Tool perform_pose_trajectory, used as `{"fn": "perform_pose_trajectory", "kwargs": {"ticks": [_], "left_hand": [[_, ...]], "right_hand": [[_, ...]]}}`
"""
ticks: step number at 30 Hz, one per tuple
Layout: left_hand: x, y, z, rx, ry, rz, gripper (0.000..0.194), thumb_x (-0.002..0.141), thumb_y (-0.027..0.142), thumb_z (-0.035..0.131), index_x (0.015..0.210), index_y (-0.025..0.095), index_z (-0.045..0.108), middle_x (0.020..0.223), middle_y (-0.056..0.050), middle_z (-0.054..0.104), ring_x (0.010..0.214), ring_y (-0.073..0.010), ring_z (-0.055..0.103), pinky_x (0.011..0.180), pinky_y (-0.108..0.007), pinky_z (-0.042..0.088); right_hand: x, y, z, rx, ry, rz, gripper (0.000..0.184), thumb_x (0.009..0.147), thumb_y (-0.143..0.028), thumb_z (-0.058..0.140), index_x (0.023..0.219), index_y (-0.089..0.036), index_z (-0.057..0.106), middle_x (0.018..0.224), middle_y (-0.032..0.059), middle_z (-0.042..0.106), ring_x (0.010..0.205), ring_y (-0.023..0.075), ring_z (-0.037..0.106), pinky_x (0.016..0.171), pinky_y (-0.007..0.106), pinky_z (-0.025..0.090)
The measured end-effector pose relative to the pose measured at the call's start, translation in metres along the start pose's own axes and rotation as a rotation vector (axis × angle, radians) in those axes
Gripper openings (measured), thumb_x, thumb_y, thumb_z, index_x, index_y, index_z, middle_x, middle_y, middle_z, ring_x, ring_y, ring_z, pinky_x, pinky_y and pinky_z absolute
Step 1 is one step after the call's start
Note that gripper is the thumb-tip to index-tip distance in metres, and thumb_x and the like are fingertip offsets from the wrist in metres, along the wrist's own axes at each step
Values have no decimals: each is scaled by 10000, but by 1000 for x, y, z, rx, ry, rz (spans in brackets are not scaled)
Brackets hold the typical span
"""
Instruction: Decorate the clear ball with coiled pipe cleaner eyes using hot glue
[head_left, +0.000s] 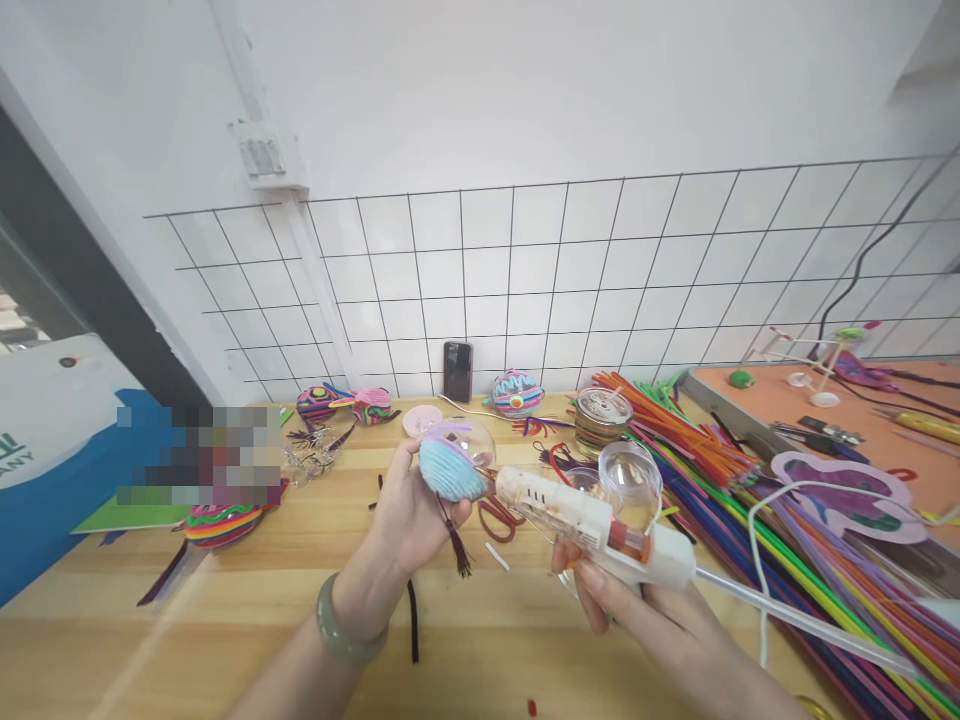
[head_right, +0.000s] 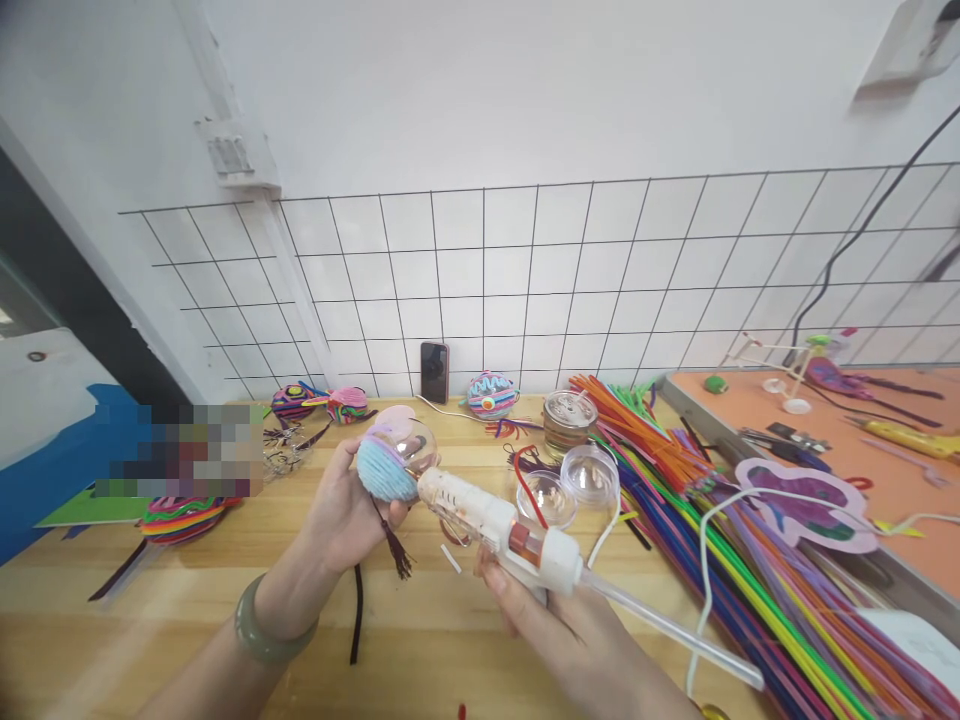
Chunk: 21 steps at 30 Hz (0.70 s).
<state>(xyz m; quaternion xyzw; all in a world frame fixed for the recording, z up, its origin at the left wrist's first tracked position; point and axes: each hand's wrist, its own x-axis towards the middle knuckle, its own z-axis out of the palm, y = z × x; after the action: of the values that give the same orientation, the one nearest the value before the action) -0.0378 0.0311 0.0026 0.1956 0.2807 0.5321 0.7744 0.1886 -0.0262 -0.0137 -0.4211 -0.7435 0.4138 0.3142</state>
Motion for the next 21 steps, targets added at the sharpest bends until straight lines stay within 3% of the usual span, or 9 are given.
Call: {"fn": "perform_pose_trajectory", "kwargs": {"ticks": [8,16,21], "left_hand": [[-1,-1,-1,-36,-56,-48,407,807,373,453,1114,125,550,974,-169,650,772,-247,653,448,-224,513],[-2,-3,2,-17,2,-62,414,804,383,449,1086,103,569,932,-172,663,717,-236,654,439,-219,499],[-3,-4,5,4,-7,-64,391,808,376,432,1049,109,587,893,-149,667,678,-229,647,457,-253,512]], "right_hand": [[-1,4,1,12,31,-8,287,922,-388,359,828,-188,542,641,-4,481,658,154,498,659,280,423],[-1,-1,0,10,22,11,308,920,-407,354,901,-178,558,651,1,487,677,161,507,659,279,430],[-1,4,1,10,37,-29,306,916,-412,362,798,-194,541,660,9,501,742,177,531,664,273,444]]}}
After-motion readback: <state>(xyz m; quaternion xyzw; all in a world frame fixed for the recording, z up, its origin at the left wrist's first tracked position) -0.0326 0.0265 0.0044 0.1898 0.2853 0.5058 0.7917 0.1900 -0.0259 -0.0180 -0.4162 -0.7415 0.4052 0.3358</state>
